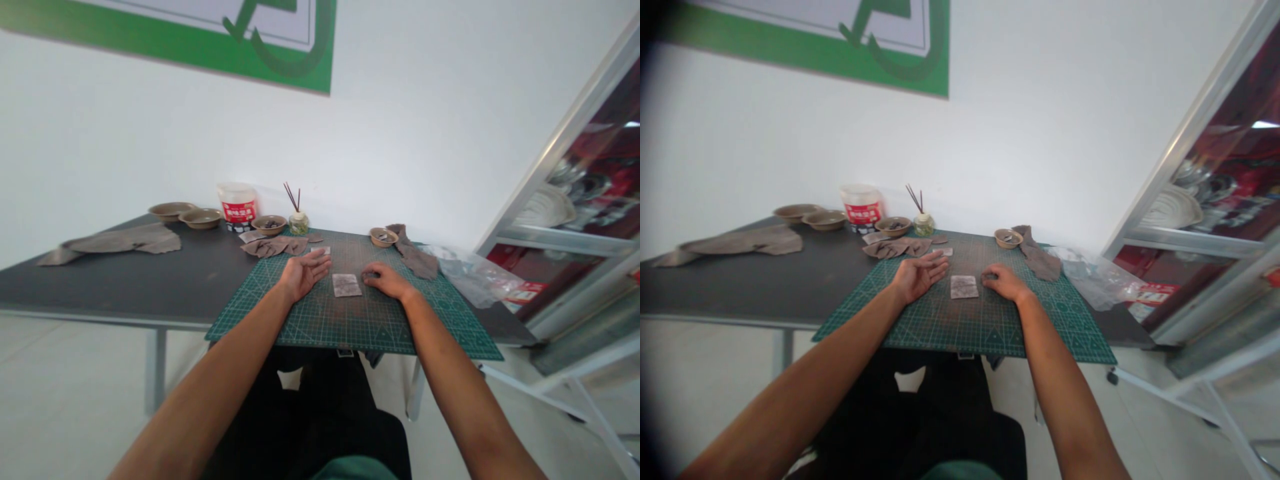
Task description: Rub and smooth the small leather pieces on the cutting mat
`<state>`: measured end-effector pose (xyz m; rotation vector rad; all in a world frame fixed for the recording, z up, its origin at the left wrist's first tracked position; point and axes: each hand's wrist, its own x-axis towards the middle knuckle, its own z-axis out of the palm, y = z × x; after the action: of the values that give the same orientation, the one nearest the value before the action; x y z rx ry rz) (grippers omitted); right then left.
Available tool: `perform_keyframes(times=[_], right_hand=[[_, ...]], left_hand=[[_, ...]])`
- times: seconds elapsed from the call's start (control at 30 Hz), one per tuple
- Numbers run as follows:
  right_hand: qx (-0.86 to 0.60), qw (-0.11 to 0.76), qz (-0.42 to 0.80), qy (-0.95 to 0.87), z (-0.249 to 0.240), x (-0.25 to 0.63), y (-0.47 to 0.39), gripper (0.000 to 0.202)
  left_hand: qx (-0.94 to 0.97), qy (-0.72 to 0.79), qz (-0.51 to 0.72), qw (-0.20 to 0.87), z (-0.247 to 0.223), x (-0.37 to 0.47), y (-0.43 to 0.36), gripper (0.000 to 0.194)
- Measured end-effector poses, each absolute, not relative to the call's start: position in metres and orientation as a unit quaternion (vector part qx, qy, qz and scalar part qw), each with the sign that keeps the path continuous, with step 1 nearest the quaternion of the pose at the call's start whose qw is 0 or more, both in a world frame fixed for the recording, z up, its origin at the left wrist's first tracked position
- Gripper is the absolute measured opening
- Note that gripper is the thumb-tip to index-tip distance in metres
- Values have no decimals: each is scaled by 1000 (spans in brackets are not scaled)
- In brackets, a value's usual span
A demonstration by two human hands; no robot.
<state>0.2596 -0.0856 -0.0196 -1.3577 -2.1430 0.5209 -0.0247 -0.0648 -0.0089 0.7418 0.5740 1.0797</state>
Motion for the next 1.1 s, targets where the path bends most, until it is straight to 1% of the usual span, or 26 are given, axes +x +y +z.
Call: perform_keyframes(times=[0.1,0.27,0.5,0.63,0.7,0.8,1.0,1.03,1.1], right_hand=[[-509,276,197,-791,-19,259,-87,23],[-524,281,216,-774,-18,258,-91,32],[-552,312,217,-742,-16,254,-93,27],[-560,337,202,-729,-16,251,-94,38],[-565,351,191,-722,-17,251,-94,42],[-570,367,171,-715,-20,250,-92,42],[-590,395,118,-694,-26,252,-86,29],[-593,398,109,-691,-26,253,-85,28],[-602,406,90,-682,-26,253,-85,30]], left_hand=[[340,262,495,755,-9,-25,-65,56],[340,265,495,755,-8,-24,-65,56],[342,267,495,752,-8,-24,-65,54],[348,268,497,749,-8,-24,-66,50],[353,269,497,745,-8,-23,-66,47],[365,274,499,737,-10,-21,-66,38],[382,278,503,724,-14,-17,-64,9],[383,277,504,722,-15,-17,-64,11],[385,277,507,720,-16,-17,-63,25]])
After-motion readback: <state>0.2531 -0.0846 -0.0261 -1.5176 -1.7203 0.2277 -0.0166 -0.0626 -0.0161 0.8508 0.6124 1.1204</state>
